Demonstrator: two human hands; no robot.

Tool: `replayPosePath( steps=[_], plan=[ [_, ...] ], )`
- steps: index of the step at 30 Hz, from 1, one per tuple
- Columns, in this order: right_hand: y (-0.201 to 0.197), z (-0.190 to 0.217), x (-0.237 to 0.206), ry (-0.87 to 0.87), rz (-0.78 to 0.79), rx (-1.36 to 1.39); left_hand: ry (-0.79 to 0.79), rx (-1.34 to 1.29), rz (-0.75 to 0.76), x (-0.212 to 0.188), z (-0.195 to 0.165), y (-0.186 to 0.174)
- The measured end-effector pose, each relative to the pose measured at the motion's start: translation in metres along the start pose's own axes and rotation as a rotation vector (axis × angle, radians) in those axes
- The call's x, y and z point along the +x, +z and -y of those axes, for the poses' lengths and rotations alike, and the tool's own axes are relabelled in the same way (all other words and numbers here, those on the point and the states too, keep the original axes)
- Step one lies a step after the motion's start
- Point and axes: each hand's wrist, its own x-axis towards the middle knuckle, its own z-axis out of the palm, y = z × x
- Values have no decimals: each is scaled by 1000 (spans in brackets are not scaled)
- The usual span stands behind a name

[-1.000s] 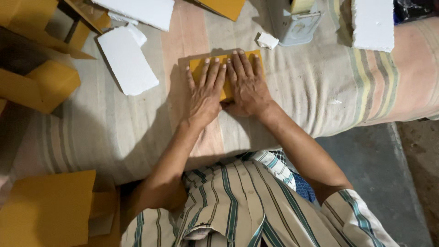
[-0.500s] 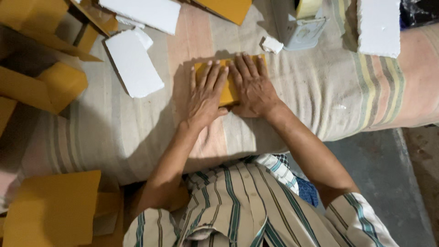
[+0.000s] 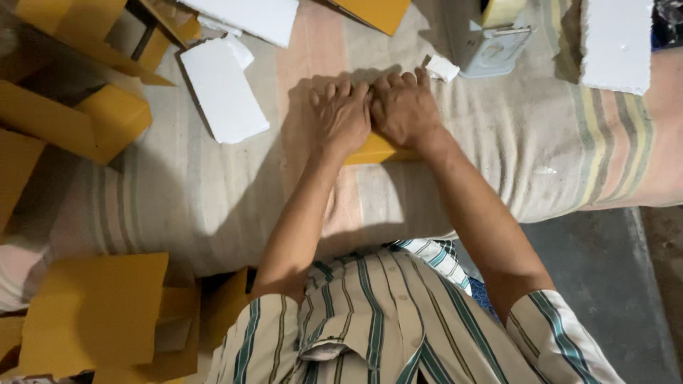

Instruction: The person assembles small yellow cardboard boxes by hand. They fold the side flaps and press the seams to form the box shape, repeating the process for multiple units.

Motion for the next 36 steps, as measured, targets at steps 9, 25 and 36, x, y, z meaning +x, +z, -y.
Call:
replayPosePath(
  steps=[9,25,36],
  plan=[
    [-8,-25,-25,358,-142,273,-297,-302,-105,-11,37,-4],
    [-5,4,-107,259,-434,1274,-242,-1305,-314,-113,13,4],
    [-46,39,-109,325,-338,103,-109,-1270,-526,-143,-5,17]
  ],
)
